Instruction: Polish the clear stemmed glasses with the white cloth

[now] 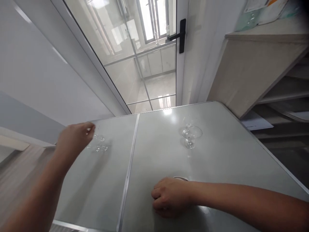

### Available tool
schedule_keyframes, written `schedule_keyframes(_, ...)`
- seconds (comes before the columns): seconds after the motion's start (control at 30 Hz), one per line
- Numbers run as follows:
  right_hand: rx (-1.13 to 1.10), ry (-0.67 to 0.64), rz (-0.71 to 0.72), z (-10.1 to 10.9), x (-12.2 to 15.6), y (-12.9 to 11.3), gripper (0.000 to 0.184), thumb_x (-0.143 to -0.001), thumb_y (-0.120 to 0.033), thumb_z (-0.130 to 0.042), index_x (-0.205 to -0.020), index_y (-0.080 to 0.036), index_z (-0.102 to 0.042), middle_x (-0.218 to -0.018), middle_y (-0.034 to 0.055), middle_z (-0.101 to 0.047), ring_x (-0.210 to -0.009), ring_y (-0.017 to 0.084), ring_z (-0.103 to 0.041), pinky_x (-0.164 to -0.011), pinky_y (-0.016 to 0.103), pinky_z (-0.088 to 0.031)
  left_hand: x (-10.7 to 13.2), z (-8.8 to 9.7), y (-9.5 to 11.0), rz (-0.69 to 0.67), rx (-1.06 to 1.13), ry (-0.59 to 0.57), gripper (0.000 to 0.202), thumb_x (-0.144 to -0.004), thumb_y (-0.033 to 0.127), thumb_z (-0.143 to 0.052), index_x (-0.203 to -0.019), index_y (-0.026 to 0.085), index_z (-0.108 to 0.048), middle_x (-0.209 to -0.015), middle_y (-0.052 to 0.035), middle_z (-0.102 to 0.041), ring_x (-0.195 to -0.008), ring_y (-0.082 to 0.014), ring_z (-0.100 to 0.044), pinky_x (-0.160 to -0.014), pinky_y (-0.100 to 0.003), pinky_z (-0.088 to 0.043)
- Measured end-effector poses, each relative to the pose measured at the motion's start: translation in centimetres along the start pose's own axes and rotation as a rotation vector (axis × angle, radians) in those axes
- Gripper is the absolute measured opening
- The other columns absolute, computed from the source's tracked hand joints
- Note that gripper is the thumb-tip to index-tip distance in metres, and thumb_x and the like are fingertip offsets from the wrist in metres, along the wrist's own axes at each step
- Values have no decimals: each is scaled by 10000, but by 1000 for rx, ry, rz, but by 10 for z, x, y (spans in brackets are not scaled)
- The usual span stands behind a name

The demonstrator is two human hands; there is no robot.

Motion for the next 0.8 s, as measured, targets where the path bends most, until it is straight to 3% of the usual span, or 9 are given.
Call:
schedule_keyframes(0.07,6,3,20,0,0,-1,233,-912,-291,-597,-693,-223,-558,-719,-24,-567,-677,134,-524,-570,289,-328,8,6,71,-194,242,66,264,-924,436,-544,-989,267,-736,-974,-16,-779,-776,-216,-695,-744,-326,-506)
schedule_keyframes(0.2,47,-28,38,-1,-1,-5,208,-932,-307,-572,-741,-223,-581,-753,-14,-573,-673,140,-502,-586,299,-327,26,-5,221,-541,717,-70,230,-943,404,-601,-974,228,-745,-1216,-50,-734,-608,-95,-658,-708,-277,-564)
schedule_keyframes(0.27,92,-52,24,-1,-1,-6,178,-933,-319,-561,-787,-224,-597,-809,-4,-592,-654,143,-486,-585,305,-323,29,-7,276,-596,810,-66,269,-944,405,-621,-1125,226,-707,-1293,-82,-690,-637,-103,-669,-725,-298,-575)
schedule_keyframes(0.37,128,-102,11,-2,-2,-9,146,-933,-319,-550,-838,-221,-601,-872,5,-601,-643,144,-478,-584,310,-329,22,-12,337,-601,789,-50,381,-915,431,-662,-1220,204,-645,-1293,-128,-658,-935,-229,-712,-777,-367,-572)
schedule_keyframes(0.47,106,-152,-3,-3,0,-11,138,-930,-316,-560,-845,-214,-598,-881,11,-593,-673,146,-490,-620,308,-369,13,-28,382,-625,671,-150,295,-916,415,-646,-1091,181,-687,-1212,-155,-652,-870,-241,-709,-684,-377,-547)
schedule_keyframes(0.57,81,-188,-26,-5,5,-9,128,-932,-317,-569,-878,-208,-608,-909,25,-595,-718,159,-496,-665,320,-394,9,-45,410,-664,537,-266,47,-847,181,-651,-851,170,-696,-995,-127,-669,-753,-217,-686,-569,-331,-481)
schedule_keyframes(0.6,71,-205,-37,-7,7,-7,121,-929,-316,-576,-892,-206,-610,-921,30,-596,-734,164,-498,-677,326,-394,9,-49,416,-670,523,-293,84,-794,102,-657,-831,170,-687,-931,-108,-665,-734,-213,-678,-556,-315,-464)
schedule_keyframes(0.7,40,-240,-69,-13,13,-3,89,-928,-282,-566,-925,-204,-608,-920,35,-587,-743,167,-490,-698,329,-381,10,-50,420,-702,554,-304,225,-725,-17,-632,-841,172,-668,-811,-69,-639,-683,-190,-643,-541,-286,-418)
schedule_keyframes(0.8,21,-265,-100,-18,15,0,41,-900,-247,-567,-901,-213,-591,-914,29,-585,-731,163,-475,-698,325,-354,18,-37,402,-742,580,-241,235,-716,-52,-587,-800,162,-635,-738,-55,-615,-601,-174,-585,-492,-291,-351)
Point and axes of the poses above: each hand's wrist, its own x-axis away from the middle knuckle, its own z-axis out of the back of the hand, y = z × x, the point moved 9 cm from there along -x, towards the middle knuckle
